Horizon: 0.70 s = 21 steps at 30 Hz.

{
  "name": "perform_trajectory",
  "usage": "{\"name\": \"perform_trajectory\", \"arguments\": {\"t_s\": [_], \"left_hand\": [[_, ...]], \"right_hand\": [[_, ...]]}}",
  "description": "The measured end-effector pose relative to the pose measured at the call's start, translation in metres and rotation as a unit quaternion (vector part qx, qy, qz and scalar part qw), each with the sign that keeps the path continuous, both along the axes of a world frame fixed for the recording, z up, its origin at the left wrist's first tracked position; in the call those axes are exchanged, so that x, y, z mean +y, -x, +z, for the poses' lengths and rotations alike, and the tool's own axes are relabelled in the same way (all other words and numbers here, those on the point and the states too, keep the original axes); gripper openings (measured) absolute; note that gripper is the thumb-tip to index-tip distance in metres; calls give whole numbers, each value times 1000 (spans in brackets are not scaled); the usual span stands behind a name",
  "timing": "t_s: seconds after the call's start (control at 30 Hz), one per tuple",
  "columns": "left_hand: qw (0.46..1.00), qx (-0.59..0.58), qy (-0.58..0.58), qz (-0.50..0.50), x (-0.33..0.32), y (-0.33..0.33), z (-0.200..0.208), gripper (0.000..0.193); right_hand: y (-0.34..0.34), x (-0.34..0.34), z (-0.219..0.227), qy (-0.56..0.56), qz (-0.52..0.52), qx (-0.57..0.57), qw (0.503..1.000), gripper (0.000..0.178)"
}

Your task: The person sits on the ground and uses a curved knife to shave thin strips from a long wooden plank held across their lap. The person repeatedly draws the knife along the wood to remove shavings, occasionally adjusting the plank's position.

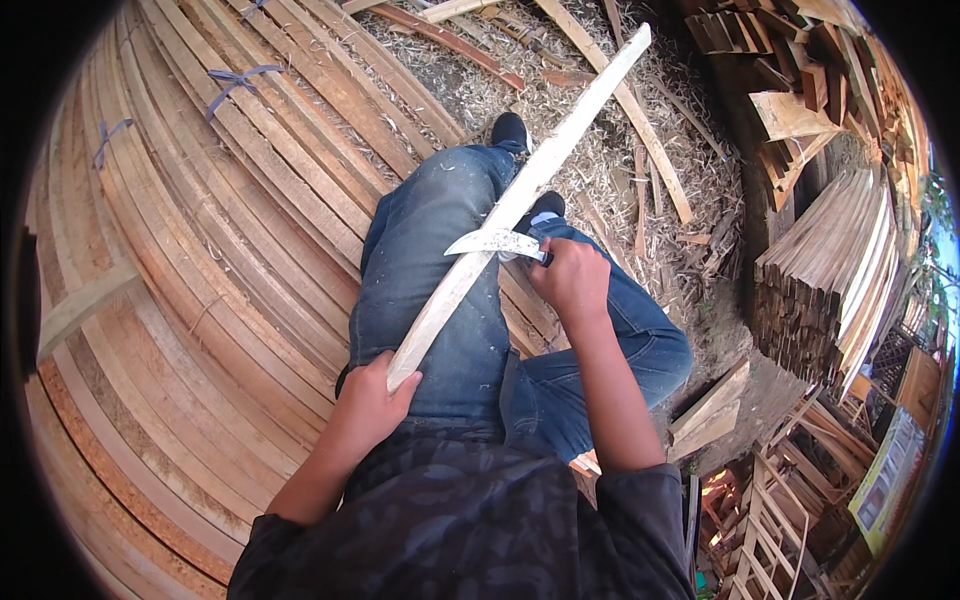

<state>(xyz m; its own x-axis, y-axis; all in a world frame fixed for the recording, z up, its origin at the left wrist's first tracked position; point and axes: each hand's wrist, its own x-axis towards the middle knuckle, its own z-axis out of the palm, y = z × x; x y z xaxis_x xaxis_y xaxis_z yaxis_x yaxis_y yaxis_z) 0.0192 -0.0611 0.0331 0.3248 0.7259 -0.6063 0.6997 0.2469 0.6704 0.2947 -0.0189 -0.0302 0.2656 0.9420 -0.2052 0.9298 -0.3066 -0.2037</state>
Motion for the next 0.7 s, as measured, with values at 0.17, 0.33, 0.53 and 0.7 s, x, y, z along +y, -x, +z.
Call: {"name": "perform_trajectory", "arguments": {"t_s": [0.17,0.33,0.53,0.7], "left_hand": [[1000,13,14,-7,1,-4,2,31],[1000,19,18,-10,1,-5,2,30],[999,6,-38,-12,-3,-4,-5,27],[999,25,-36,-28,-2,-9,1,26]], "right_hand": [[-25,17,-15,-24,-36,-44,998,15],[-54,28,-31,-14,-148,-71,986,20],[-58,11,-14,8,-117,18,993,25],[-2,-21,-7,-13,24,63,998,20]]}}
